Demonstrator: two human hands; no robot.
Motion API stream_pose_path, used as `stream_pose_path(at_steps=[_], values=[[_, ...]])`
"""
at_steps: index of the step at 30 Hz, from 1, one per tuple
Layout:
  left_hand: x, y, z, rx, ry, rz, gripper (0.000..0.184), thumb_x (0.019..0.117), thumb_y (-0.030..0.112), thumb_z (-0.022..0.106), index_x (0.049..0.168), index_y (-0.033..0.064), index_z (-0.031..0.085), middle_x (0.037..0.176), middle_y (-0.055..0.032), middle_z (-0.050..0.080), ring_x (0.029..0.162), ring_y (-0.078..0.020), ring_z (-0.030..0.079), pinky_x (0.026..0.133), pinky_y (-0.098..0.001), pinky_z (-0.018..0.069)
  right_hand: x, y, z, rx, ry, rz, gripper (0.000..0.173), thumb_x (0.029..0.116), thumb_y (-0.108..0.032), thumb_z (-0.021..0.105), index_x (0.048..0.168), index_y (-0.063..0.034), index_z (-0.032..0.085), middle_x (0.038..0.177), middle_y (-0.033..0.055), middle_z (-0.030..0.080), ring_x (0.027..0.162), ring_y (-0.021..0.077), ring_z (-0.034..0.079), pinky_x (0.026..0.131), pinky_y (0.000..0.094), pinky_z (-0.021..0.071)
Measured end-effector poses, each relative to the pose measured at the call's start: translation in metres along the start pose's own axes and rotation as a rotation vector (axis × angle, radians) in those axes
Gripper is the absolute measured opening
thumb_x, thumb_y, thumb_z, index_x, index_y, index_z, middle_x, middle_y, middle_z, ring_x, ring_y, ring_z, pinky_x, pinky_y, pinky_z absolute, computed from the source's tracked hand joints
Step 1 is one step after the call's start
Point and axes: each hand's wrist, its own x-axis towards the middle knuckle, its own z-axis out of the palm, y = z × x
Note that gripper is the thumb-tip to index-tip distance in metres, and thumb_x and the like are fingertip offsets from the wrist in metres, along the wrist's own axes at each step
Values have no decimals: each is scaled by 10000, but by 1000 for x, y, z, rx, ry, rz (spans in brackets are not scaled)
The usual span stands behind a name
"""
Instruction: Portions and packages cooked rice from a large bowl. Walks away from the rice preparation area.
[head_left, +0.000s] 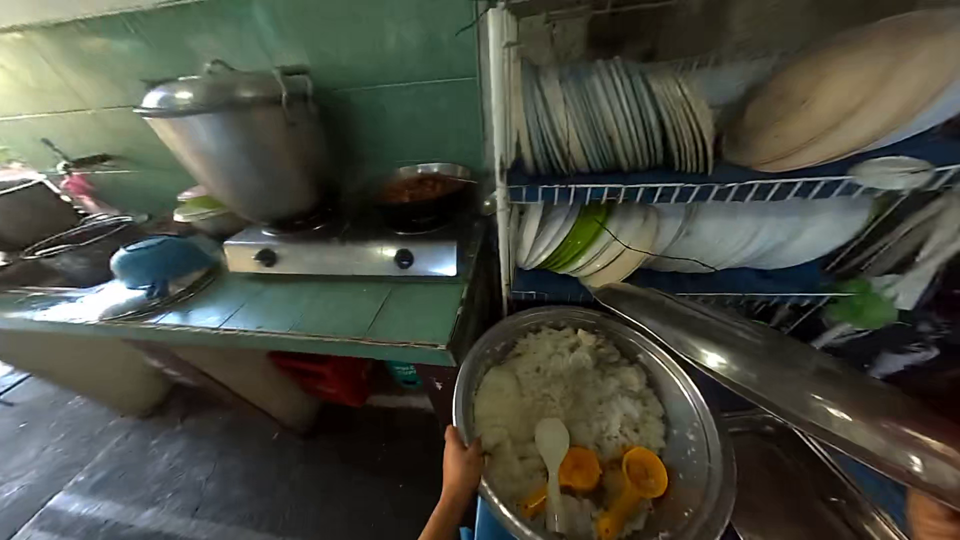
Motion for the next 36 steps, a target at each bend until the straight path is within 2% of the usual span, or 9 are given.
stream_pose_path(at_steps=[7,11,15,19,21,25,28,30,36], values=[[-62,-14,1,220,150,40,609,955,113,681,1447,-87,383,1307,-312,579,1183,-385,625,1000,-519,518,26,27,21,85,171,-10,220,1110,-129,292,1081,-95,507,923,31,664,847,89,701,764,236,611],[-79,-4,4,512,386,572,710,820,100,755,1444,-95,478,1417,-429,430,1298,-628,433,1021,-695,423,29,44,33,105,260,88,192,1105,-136,317,1065,-103,501,874,33,648,783,87,692,731,231,611],[-88,42,37,754,-223,589,382,983,175,599,1325,12,646,1337,-266,606,1286,-456,544,1079,-569,451,52,82,47,128,281,192,135,1093,-139,354,1124,-105,481,950,53,608,869,142,674,817,307,600],[-85,52,134,1056,-930,400,406,1089,300,444,1351,45,619,1407,-188,581,1325,-361,549,1087,-559,456,73,114,76,39,240,331,182,1087,-123,382,1253,-81,444,1049,87,590,908,172,662,804,342,592],[-87,34,180,1094,-1041,313,448,1096,339,423,1343,15,608,1407,-217,569,1317,-394,547,1059,-609,458,80,130,82,40,215,403,226,1083,-106,392,1301,-65,439,1095,117,592,947,199,667,832,365,596],[-90,11,235,1169,-882,119,555,1081,363,453,1502,3,426,1494,-247,486,1323,-415,544,1044,-595,480,78,158,80,-5,188,593,332,1124,-226,347,1415,-71,385,1219,159,588,1027,250,676,868,398,593],[-89,-5,242,1283,-869,84,656,1040,316,526,1581,36,282,1508,-247,476,1271,-443,580,978,-624,506,62,170,52,-239,-31,675,460,1142,-361,257,1433,-32,393,1234,171,650,1023,245,710,876,385,584],[-86,-5,238,1291,-905,66,616,1018,246,561,1554,39,340,1492,-240,491,1264,-443,582,968,-641,506,55,167,28,-539,-259,643,480,1144,-334,219,1296,4,524,1133,139,699,969,226,730,862,379,602],[-87,54,149,870,-955,37,333,1011,182,579,1265,-33,583,1174,-252,652,1095,-393,651,941,-588,511,42,149,-19,-1812,-806,424,401,1112,-263,402,1298,23,612,1188,241,669,1121,374,659,1007,538,497]])
